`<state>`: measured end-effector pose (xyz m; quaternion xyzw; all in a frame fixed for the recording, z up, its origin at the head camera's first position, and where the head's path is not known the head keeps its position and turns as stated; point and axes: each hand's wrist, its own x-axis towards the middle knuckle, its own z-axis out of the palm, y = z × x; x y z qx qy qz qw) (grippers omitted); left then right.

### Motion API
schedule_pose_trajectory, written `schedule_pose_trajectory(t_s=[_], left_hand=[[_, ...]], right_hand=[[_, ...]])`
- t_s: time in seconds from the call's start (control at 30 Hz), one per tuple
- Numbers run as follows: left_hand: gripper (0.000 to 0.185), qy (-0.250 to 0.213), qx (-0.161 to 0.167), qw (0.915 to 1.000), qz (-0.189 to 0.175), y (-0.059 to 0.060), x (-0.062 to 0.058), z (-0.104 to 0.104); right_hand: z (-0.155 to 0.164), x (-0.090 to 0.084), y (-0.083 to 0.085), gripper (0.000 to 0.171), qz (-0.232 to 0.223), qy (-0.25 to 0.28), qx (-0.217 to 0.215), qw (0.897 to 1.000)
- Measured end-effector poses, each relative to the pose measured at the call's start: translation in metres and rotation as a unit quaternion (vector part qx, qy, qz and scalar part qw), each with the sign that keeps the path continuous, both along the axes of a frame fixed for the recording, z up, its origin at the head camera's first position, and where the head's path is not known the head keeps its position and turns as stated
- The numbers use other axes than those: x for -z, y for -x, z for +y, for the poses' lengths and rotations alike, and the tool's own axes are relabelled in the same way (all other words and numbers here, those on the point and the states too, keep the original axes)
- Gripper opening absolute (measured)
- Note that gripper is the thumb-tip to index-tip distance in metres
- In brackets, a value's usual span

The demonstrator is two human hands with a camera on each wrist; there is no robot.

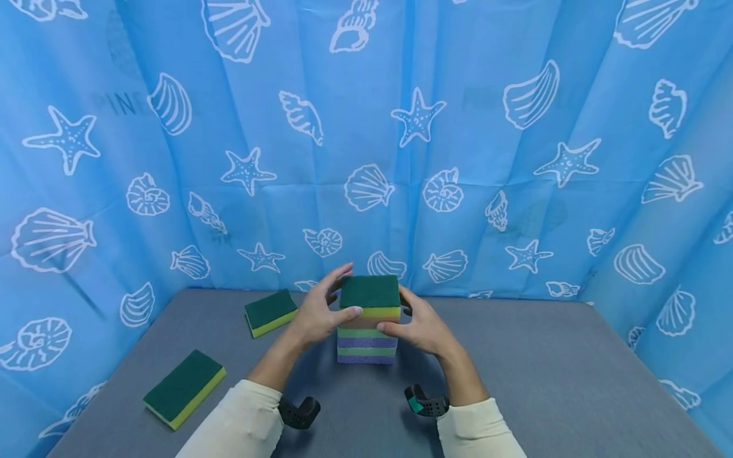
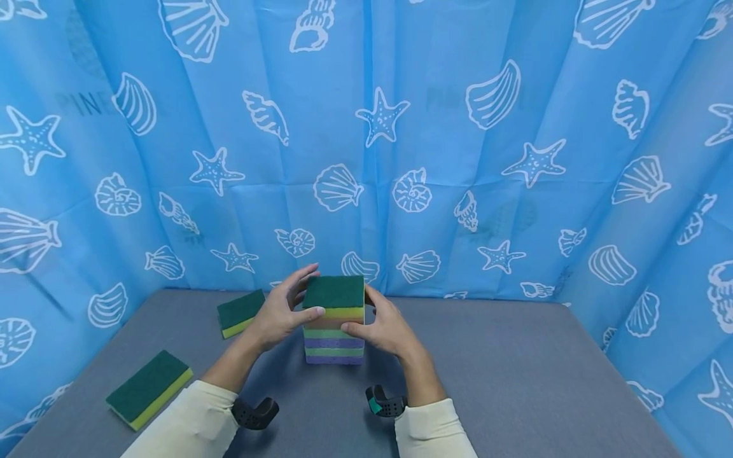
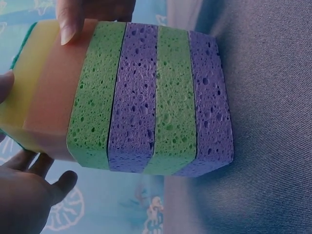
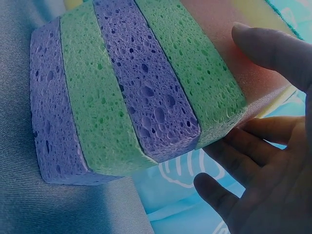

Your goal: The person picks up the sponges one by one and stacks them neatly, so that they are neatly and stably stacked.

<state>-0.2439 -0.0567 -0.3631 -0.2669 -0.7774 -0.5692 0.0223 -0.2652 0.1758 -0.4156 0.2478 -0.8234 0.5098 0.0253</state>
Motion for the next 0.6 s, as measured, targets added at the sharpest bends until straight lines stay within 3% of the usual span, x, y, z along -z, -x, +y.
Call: schedule_pose_trajectory(t_s=[0.2,0.33,0.43,0.6], left_hand=[[0.074,0.01,-0.008,0.9999,0.001,0.018,0.022,-0.003],[0.073,0.016,-0.009,0.9998,0.008,0.021,0.028,-0.005],[0.074,0.016,-0.007,0.9998,0.004,0.019,0.025,-0.005],[0.07,0.022,-0.002,0.9997,-0.002,0.004,0.005,-0.001]], right_hand=[[0.001,-0.002,-0.001,0.088,-0.004,-0.008,0.007,1.0],[0.0,-0.006,-0.004,0.092,-0.006,-0.002,0.026,1.0],[-0.003,-0.01,-0.006,0.088,0.005,0.028,0.039,0.999],[-0.01,-0.015,-0.01,0.081,0.037,0.07,0.058,0.995]])
